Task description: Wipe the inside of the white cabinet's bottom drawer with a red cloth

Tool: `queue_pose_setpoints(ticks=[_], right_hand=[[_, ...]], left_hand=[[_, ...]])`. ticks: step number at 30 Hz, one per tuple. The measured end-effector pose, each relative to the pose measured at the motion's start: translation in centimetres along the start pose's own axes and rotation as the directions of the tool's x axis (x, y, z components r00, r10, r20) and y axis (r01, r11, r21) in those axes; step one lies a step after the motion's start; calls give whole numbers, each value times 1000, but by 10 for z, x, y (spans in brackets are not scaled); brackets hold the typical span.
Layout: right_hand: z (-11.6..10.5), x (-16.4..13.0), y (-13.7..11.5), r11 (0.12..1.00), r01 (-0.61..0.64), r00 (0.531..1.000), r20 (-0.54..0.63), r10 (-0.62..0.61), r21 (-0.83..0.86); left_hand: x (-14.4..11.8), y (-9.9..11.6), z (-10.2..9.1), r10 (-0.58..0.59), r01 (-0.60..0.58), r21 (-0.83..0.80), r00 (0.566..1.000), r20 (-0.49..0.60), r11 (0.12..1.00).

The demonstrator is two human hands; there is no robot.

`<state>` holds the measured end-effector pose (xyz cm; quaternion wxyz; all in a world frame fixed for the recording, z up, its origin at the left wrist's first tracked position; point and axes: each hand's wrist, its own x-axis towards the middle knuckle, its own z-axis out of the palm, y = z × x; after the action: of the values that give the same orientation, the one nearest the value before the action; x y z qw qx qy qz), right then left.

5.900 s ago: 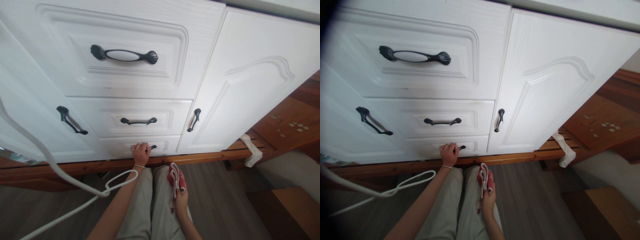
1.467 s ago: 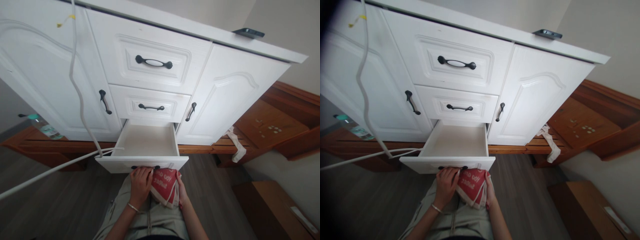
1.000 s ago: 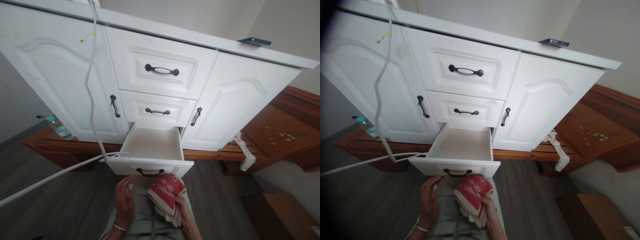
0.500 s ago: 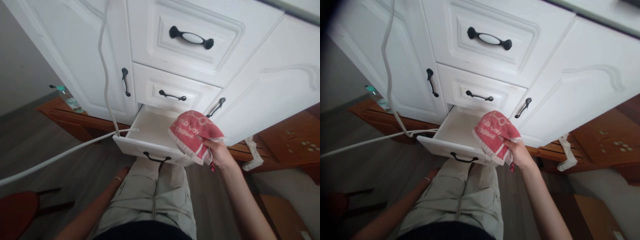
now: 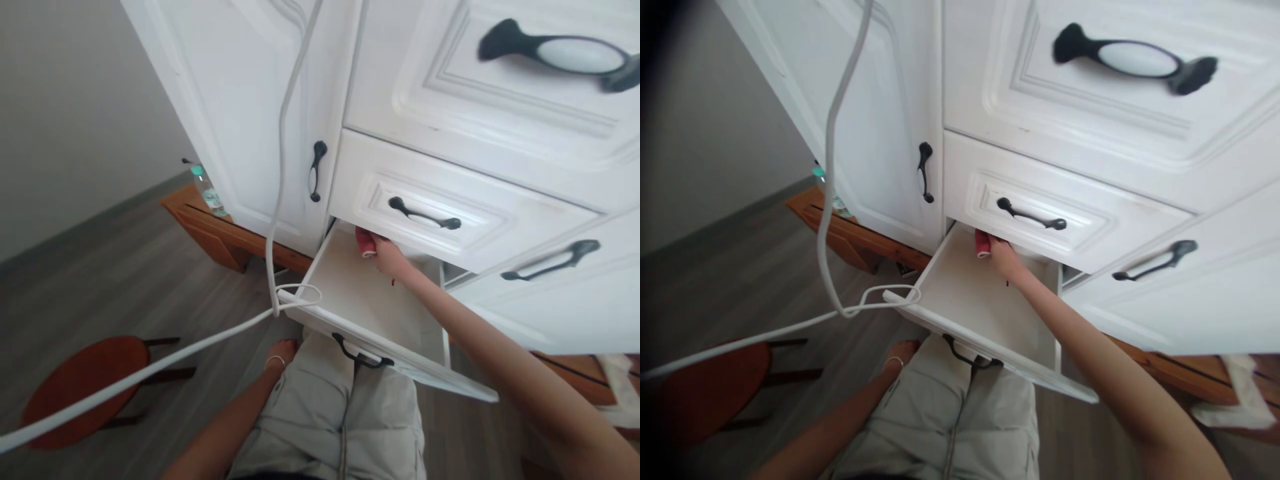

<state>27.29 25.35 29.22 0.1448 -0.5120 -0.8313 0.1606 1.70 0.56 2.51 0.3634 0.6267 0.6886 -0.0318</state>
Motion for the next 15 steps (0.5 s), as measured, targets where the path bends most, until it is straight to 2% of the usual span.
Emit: queue_pose_setpoints(ticks=[2,4,8,12,15], right_hand=[[18,26,-1,999,35,999,38,-35,-4],[37,47,-1,999,13,995,101,-17,46],[66,75,0,1000,5,985,172,-8,19],[70,79,-7,997,17,968,251,2,-73],[67,59,-27,995,50,943,333,-18,-86]], left_hand=[[3,0,0,-24,24,-9,1000,-9,1000],[5,-1,1,-41,40,-17,999,-17,999],[4,-3,5,-40,39,-34,999,-30,999],[3,-4,6,-32,30,-48,999,-42,998],[4,-3,4,-35,32,-52,998,-47,998]])
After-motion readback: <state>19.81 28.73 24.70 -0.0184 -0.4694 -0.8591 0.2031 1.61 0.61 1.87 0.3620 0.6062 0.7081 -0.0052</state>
